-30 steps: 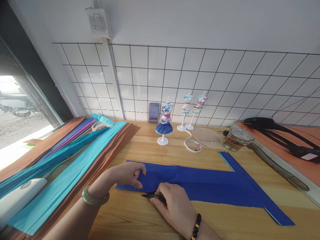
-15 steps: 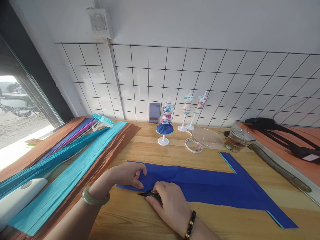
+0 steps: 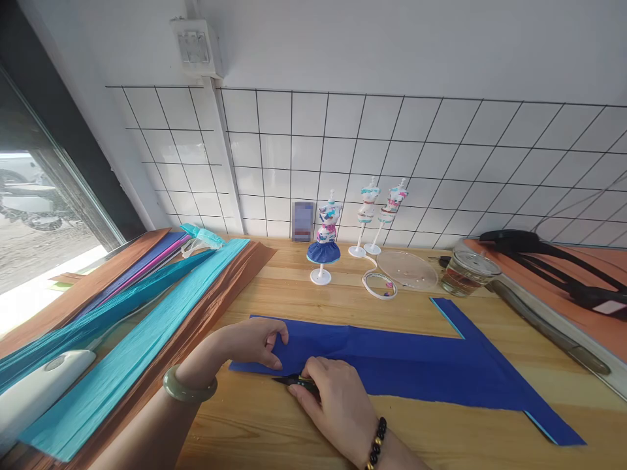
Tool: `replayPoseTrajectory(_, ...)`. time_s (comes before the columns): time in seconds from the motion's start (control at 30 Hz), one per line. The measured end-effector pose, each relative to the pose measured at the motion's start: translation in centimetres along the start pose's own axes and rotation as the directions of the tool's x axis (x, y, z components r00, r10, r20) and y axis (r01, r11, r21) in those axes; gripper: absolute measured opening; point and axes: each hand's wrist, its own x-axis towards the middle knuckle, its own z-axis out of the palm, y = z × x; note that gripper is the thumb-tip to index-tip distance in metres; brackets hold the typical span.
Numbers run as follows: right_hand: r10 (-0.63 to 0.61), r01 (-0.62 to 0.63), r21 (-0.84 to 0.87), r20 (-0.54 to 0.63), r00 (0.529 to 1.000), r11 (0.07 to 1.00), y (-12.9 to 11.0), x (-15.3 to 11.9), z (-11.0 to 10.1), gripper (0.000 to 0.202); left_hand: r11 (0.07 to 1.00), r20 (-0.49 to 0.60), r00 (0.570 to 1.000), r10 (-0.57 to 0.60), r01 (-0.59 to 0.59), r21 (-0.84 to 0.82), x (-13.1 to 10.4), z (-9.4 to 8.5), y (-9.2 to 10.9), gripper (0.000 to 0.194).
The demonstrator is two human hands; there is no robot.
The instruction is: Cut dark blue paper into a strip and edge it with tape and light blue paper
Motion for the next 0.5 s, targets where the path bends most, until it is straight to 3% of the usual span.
replayPoseTrajectory(0.5,-0.011,0.010,-0.010,-0.007,1.000,1.000,-0.90,0.74,0.37,0.015,1.000,-0.004,1.000,-0.012,0.012,0.002,-0.26,-0.19,0.31,0.043)
